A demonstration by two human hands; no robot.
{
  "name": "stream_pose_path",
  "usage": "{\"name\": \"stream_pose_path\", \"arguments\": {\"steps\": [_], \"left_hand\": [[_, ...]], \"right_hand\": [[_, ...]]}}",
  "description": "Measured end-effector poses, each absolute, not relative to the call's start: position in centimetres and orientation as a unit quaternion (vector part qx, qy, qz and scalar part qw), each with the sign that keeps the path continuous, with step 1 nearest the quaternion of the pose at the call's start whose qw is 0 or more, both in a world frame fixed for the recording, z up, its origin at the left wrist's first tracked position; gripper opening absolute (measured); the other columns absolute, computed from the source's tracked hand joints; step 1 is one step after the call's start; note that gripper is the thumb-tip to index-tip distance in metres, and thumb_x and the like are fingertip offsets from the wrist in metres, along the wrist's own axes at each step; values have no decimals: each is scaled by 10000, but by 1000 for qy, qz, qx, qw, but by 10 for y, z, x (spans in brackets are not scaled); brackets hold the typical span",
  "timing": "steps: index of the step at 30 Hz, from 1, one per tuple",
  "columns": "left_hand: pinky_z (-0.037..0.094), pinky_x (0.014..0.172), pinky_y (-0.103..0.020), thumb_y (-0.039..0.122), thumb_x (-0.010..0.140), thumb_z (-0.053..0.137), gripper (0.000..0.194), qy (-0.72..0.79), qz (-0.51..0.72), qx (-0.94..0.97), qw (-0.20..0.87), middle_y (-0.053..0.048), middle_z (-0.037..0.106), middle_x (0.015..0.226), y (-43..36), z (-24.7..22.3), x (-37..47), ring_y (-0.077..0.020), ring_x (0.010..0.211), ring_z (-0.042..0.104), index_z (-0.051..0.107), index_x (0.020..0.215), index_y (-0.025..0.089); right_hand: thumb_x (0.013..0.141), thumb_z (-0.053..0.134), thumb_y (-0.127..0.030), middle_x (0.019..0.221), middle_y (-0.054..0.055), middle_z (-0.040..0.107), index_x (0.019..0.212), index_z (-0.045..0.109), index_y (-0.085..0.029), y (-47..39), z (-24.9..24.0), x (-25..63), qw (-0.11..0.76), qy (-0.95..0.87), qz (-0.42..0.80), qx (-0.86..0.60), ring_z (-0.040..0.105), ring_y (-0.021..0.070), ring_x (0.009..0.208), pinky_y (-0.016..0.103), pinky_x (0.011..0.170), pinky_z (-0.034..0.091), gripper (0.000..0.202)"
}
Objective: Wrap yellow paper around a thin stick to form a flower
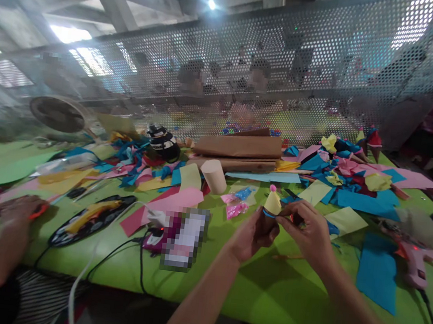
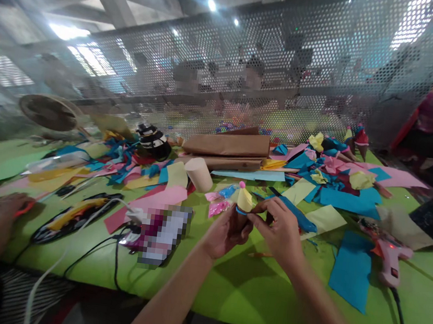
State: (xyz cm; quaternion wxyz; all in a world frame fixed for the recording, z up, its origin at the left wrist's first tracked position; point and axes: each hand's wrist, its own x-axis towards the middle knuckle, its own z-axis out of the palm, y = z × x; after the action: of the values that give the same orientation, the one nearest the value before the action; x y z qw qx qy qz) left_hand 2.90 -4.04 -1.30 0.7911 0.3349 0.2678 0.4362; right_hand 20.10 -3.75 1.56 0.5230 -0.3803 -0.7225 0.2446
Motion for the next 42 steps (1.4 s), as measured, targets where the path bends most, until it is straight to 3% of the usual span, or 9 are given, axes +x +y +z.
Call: {"name": "stream_pose_path", "arguments": {"steps": [11,20,30,42], "left_hand": [[218,405,-180,657,911,525,519,245,434,328,802,19,543,542,-39,-14,26,-50,369,249,626,923,149],[204,406,-181,648,902,549,477,257,442,330,793,36,531,532,-41,-11,28,-48,370,230,568,854,173],[265,424,-177,643,834,661,479,263,436,299,807,55,490,586,-43,-12,29,-74,445,382,579,952,186],[274,418,-180,655,816,671,491,260,424,295,816,41,541,534,-44,-9,29,-69,403,340,550,895,186]], "right_hand": [[877,721,-374,785,16,604,852,686,-218,-32,12,205,530,-654,384,-381,535,166,691,290,605,399,162],[872,721,-291,802,4,607,827,692,-221,-33,15,203,525,-677,349,-381,509,154,691,287,626,389,89],[843,743,-339,734,-24,534,820,617,-214,-35,9,198,506,-660,371,-412,425,134,617,276,566,339,179],[821,758,-300,751,-13,570,823,681,-210,-36,14,200,506,-666,379,-396,461,131,631,268,579,358,119]]}}
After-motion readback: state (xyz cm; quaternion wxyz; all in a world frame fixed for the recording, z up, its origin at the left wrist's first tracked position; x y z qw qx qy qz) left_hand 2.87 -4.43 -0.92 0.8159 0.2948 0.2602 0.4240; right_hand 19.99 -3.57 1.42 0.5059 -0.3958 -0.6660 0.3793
